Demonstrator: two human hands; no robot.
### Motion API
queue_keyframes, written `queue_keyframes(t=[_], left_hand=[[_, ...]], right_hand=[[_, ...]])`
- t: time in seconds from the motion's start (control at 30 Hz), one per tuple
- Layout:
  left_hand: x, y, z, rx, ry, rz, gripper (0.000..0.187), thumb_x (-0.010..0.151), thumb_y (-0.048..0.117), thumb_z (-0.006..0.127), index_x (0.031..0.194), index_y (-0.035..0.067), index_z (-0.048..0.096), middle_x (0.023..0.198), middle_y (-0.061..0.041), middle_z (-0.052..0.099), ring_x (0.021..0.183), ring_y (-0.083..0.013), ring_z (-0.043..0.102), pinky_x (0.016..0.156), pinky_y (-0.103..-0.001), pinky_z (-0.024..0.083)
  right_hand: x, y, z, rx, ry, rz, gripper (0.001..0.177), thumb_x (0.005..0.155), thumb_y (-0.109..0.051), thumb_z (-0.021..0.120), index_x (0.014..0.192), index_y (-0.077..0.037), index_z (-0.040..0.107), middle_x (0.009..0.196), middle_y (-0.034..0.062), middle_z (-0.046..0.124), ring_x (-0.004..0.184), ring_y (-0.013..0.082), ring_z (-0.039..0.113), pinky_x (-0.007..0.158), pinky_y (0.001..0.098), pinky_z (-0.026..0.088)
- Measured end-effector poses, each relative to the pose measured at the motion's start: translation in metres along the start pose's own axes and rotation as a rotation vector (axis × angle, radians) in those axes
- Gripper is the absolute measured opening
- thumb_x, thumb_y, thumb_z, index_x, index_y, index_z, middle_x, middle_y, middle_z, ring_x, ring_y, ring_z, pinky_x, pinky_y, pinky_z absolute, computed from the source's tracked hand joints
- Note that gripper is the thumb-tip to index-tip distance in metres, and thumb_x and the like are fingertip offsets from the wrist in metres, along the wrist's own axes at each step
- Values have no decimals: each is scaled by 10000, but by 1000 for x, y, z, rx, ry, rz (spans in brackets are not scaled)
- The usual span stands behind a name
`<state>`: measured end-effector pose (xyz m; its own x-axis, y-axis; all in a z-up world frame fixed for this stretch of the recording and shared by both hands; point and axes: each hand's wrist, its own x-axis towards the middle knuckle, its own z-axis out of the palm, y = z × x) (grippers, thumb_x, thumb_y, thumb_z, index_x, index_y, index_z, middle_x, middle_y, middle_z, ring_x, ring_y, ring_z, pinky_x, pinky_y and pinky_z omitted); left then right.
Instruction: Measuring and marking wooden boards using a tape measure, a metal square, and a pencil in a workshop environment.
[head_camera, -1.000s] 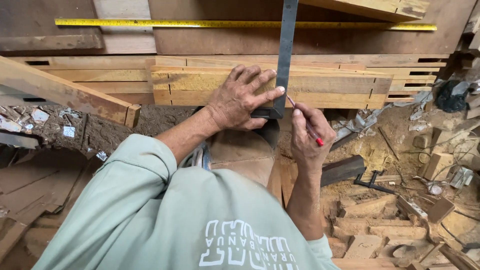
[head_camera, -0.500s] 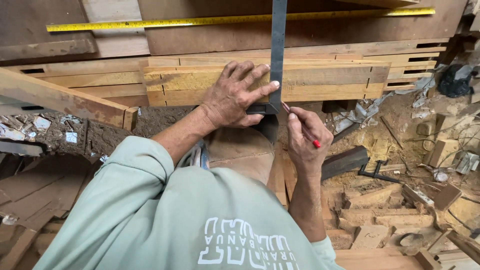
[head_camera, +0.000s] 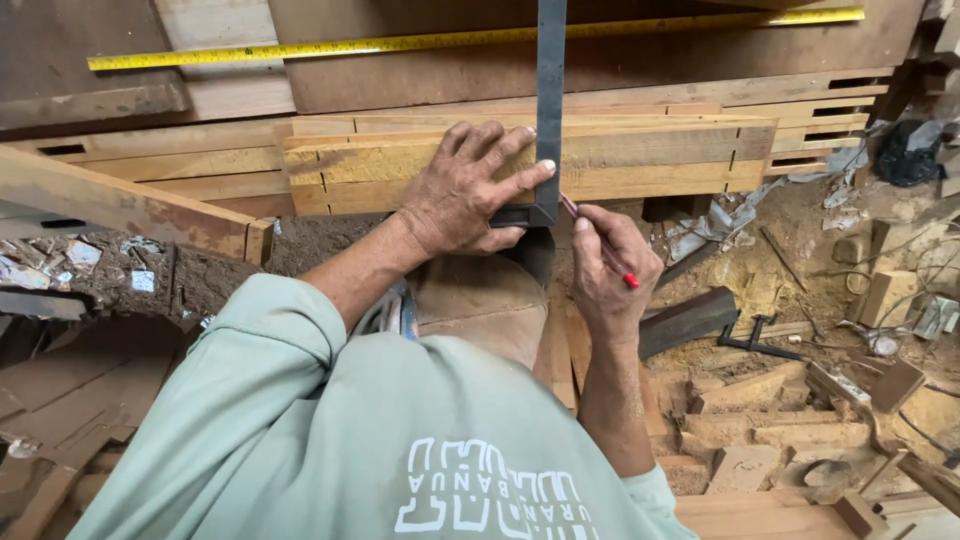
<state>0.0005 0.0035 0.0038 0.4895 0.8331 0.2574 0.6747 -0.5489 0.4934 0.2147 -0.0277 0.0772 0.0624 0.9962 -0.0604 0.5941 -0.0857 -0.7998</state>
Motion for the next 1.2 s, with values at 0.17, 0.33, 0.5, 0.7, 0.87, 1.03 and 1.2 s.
queue_keyframes(t=[0.17,0.33,0.5,0.7,0.87,1.03,1.2], left_hand=[[1,0,-1,-2,3,-9,879,652,482,840,1463,263,582,1386,-125,495,1195,-342,497,1012,-511,374],[-1,0,-1,-9,6,-3,887,635,495,836,1453,256,588,1394,-126,492,1198,-341,501,1010,-514,374],[-2,-1,1,-7,6,-5,876,625,484,849,1430,245,599,1386,-128,491,1191,-346,501,998,-513,377],[-1,0,-1,-12,1,-6,881,628,483,863,1431,241,594,1394,-132,494,1201,-351,504,1017,-522,370],[-1,-1,-3,-12,5,-1,853,635,490,853,1411,233,610,1381,-131,504,1203,-346,504,1009,-508,373],[0,0,-2,-10,5,-7,877,630,486,857,1432,246,595,1382,-125,506,1201,-341,506,1013,-508,372],[-1,1,-2,-11,16,-11,886,638,476,851,1452,255,581,1375,-125,503,1190,-338,506,1007,-504,378]], right_hand=[[10,0,8,38,45,-68,118,977,-133,712,1031,-78,802,781,126,733,686,205,695,576,328,519],[-1,3,-6,55,-30,-52,126,983,-118,700,1012,-41,796,767,152,726,642,202,670,559,311,518],[5,10,-2,115,9,-3,142,948,-65,670,1020,-11,780,799,172,738,683,196,696,577,315,541],[31,29,22,340,86,-206,209,1036,-87,638,1150,68,719,941,257,725,801,268,715,688,343,593],[40,14,23,225,48,-136,177,1028,-112,685,1115,33,738,969,235,741,904,288,742,759,392,610],[32,12,22,209,27,-134,185,1034,-125,677,1122,25,740,979,257,740,899,323,747,764,407,620],[18,10,11,155,1,-86,155,1027,-104,674,1095,9,754,932,234,741,852,313,747,732,404,611]])
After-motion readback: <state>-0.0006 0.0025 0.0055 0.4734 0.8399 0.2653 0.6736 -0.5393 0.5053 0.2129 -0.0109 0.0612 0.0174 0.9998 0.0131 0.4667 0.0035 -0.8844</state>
